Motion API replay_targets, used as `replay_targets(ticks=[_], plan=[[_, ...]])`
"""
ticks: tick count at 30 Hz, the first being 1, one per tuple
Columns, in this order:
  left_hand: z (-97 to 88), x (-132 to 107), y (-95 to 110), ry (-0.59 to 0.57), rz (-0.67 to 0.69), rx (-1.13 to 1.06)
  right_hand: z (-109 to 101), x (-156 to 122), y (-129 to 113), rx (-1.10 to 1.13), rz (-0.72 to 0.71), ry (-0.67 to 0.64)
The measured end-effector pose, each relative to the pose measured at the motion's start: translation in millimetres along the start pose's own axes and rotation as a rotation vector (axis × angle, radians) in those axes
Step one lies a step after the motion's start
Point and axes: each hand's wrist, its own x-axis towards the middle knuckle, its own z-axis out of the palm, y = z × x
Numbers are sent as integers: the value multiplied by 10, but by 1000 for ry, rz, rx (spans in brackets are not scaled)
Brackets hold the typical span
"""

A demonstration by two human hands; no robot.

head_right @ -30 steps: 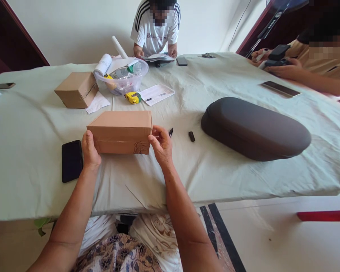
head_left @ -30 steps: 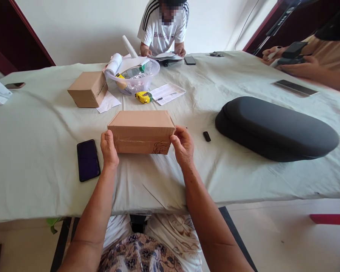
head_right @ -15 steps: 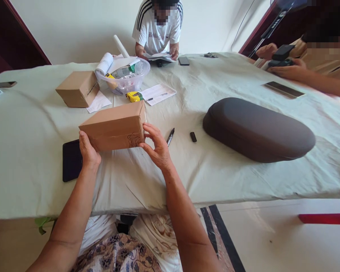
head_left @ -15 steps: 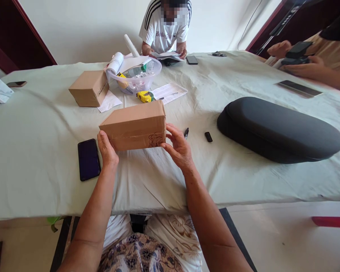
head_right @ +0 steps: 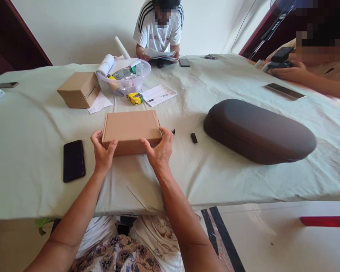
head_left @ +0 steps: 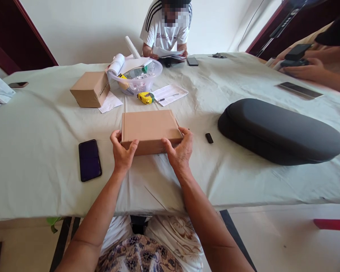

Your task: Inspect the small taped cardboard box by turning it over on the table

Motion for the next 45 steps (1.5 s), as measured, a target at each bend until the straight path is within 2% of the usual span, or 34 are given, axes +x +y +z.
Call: replay_targets(ticks=[4, 7, 10, 16, 25, 33, 39, 45], plan=[[46, -80, 95, 61, 148, 186, 35, -27, -65, -31, -58, -25], [77, -128, 143, 50, 230, 278, 53, -47, -97, -64, -83, -38], [94, -157, 157, 39, 235, 333, 65, -67, -115, -98, -85, -28], [86, -149, 140, 93, 237, 371, 78, -94, -138, -81, -88, -39], [47, -83, 114, 106, 272, 310, 51, -89, -148, 21, -113, -27], [-6, -18, 107, 121, 249, 171, 1, -27, -148, 254, 81, -5], [-47, 29, 93, 137, 181, 103, -74, 22, -193, 310, 94, -28], [-71, 70, 80, 172, 99, 23, -45, 45, -151, 405, 56, -33]])
